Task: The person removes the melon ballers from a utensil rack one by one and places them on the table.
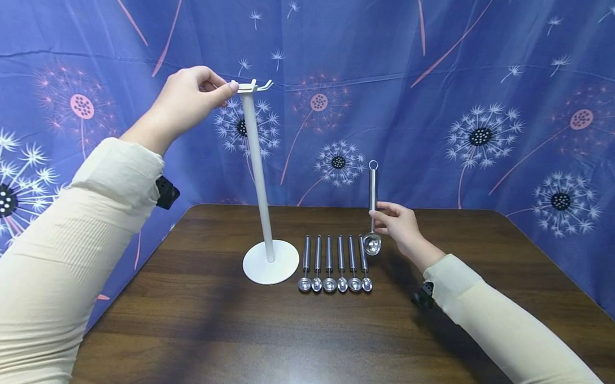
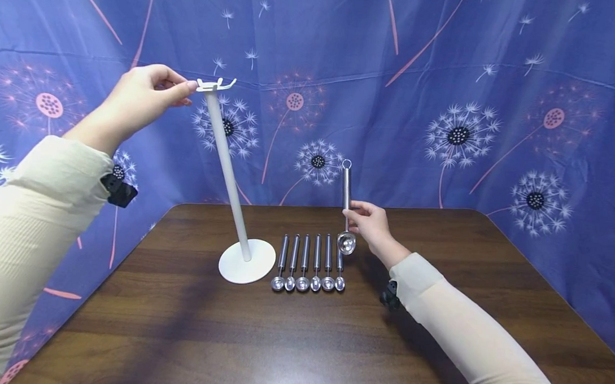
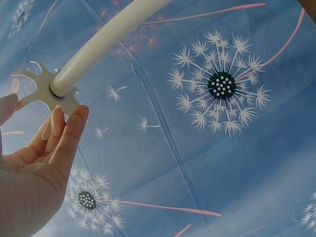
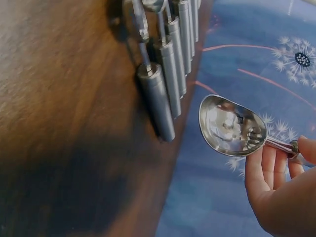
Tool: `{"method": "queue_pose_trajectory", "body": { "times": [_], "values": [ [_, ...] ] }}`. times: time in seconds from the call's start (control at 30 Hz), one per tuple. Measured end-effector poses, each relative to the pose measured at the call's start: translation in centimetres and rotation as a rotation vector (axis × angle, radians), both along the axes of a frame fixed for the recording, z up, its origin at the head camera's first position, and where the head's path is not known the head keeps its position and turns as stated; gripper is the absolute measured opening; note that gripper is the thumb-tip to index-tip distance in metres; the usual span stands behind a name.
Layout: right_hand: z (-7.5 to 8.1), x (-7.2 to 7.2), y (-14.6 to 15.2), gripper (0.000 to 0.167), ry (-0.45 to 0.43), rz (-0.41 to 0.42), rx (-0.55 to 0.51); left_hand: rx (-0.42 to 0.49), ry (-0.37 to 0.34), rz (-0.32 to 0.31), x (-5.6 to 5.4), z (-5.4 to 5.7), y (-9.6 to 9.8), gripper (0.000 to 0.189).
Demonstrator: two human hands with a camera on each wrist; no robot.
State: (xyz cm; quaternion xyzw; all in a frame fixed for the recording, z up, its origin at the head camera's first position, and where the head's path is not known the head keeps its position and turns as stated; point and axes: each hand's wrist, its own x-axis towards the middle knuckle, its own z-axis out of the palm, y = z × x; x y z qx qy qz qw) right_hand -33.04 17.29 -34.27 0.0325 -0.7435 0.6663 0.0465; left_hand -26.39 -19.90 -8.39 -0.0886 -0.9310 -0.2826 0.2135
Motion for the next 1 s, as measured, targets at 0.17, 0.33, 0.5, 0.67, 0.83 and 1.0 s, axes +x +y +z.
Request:
{"method": "queue_pose_trajectory", "body": {
  "times": [0.17, 0.33, 0.5, 0.67, 0.83, 1.0],
  "values": [
    [-0.6, 0.0, 0.6, 0.048, -0.046, -0.011, 0.062, 0.014, 0.001, -0.003, -0.1, -0.1, -0.1, 0.055],
    [-1.1, 0.1, 1.0, 0.046, -0.093, -0.024, 0.143, 0.017, 0.010, -0.002, -0.2, -0.4, -0.1, 0.054],
    [-1.6, 0.3, 1.4, 0.045, -0.165, -0.024, 0.170, 0.017, 0.021, -0.009, -0.3, -0.4, -0.3, 0.054],
    [-2.0, 0.6, 1.7, 0.043, -0.249, 0.012, 0.145, 0.015, 0.024, -0.008, -0.3, -0.7, -0.2, 0.054],
    [-2.6, 1.0, 2.2, 0.044, -0.313, 0.083, 0.166, 0.009, 0.024, -0.002, -0.4, -0.7, -0.1, 0.053],
    [-3.2, 1.2, 2.5, 0.044, -0.352, 0.111, 0.212, 0.009, 0.022, 0.000, -0.4, -0.6, -0.1, 0.053]
  ]
}}
